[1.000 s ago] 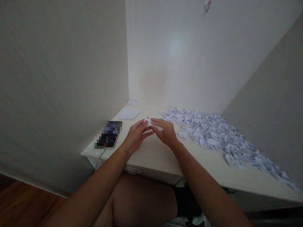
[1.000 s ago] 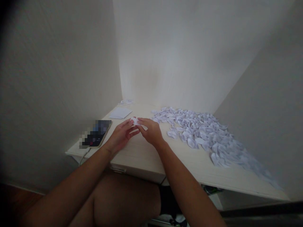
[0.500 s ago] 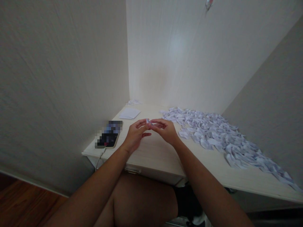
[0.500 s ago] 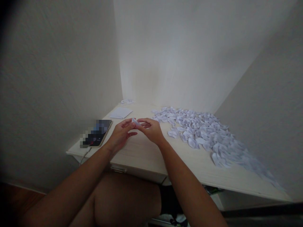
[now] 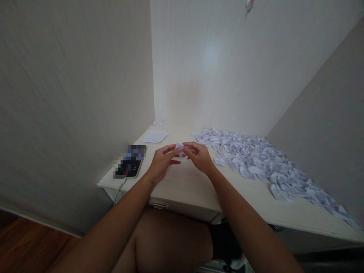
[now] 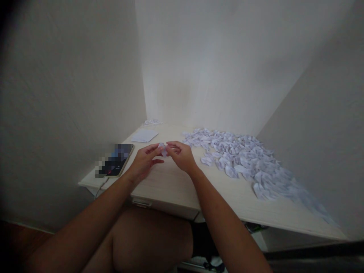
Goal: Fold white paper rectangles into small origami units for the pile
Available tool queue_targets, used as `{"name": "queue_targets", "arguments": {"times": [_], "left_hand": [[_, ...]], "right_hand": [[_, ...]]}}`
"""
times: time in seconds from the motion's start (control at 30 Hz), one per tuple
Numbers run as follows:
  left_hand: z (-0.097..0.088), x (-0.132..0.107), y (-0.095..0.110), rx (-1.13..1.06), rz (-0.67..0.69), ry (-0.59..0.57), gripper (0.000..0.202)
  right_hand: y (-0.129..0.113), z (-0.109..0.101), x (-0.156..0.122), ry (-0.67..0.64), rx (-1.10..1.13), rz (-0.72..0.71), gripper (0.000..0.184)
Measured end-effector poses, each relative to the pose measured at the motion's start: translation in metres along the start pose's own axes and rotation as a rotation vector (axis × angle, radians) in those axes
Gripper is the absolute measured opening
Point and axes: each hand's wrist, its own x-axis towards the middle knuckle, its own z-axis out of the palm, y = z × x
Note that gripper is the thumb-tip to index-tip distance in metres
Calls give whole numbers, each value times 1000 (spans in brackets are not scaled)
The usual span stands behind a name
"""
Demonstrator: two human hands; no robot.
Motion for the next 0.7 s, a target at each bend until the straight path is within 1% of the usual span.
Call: {"name": "queue_targets", "arguments": {"times": [0.17,0.3,0.4,0.53,0.63,0.7], "left_hand": [[-2,4,-3,64,19,70,44],[-5,7,-5,158,33,131,37],[-8,7,-4,198,29,123,33],[-11,6,-3,206,18,79,31],[-11,6,-3,200,8,59,30],[-11,7,-5,200,10,66,29]], "right_hand": [[0,0,2,56,-65,26,30],[2,-4,2,41,-123,106,33],[3,-8,2,-2,-138,156,34],[6,-11,5,-43,-123,131,25],[7,-12,6,-28,-137,117,22],[7,-12,6,-22,-127,132,20]]}}
